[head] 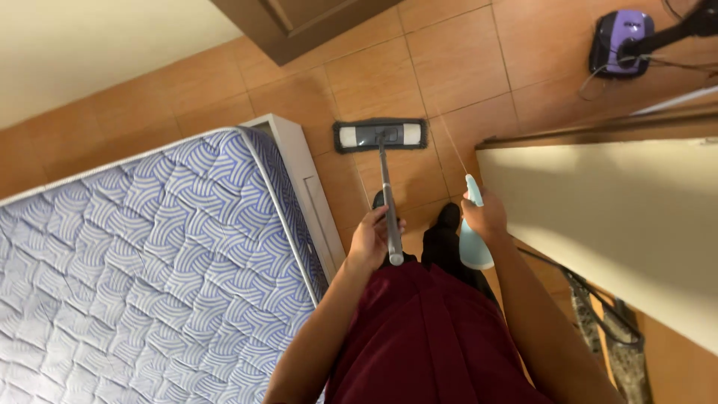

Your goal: Mopping the floor in a bedroom using a spray mop and cleaning solution.

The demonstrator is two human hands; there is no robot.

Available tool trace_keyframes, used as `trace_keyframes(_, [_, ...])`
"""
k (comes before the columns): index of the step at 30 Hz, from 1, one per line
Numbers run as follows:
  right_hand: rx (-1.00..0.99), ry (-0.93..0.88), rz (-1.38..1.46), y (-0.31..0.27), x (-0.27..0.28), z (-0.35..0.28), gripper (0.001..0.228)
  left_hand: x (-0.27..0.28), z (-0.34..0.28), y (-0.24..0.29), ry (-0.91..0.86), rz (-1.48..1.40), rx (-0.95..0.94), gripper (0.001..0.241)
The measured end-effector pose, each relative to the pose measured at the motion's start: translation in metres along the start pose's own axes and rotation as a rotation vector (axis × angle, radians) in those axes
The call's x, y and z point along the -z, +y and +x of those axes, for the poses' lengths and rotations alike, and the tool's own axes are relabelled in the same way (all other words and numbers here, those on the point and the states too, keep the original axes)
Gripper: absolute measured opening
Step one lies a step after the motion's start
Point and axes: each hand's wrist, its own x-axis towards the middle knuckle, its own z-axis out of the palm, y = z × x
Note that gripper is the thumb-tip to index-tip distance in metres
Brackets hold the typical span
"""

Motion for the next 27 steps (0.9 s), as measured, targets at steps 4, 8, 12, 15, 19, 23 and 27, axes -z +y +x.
trace_keyframes(4, [0.28, 0.111, -0.007, 0.037, -0.008, -0.028, 0.04, -0.024, -0.011, -0.021, 0.217, -0.12, 0.157, 0.042])
trace_keyframes(8, [0.401, 0.152, 0.454, 0.04, 0.008, -0.085, 0.055, -0.025, -0.008, -0.061, 0.048, -0.107, 0.156, 0.037])
trace_keyframes(12, [0.223, 0.241, 0.326, 0.083, 0.043, -0.151, 0.042, -0.023, 0.008, -0.104, 0.037, -0.02, 0.225, 0.04])
trace_keyframes(15, [0.077, 0.347, 0.394, 0.124, 0.099, -0.224, 0.035, -0.01, 0.018, -0.144, 0.078, 0.045, 0.235, 0.054])
trace_keyframes(19, [-0.11, 0.569, 0.5, 0.177, 0.199, -0.316, 0.036, -0.002, 0.009, -0.193, 0.098, 0.187, 0.167, 0.081])
trace_keyframes(23, [-0.048, 0.924, 0.65, 0.294, 0.26, -0.344, 0.038, 0.011, -0.021, -0.246, 0.128, 0.248, 0.175, 0.1])
trace_keyframes(27, [-0.048, 1.162, 0.57, 0.426, 0.265, -0.31, 0.049, 0.038, -0.051, -0.277, 0.129, 0.25, 0.19, 0.102])
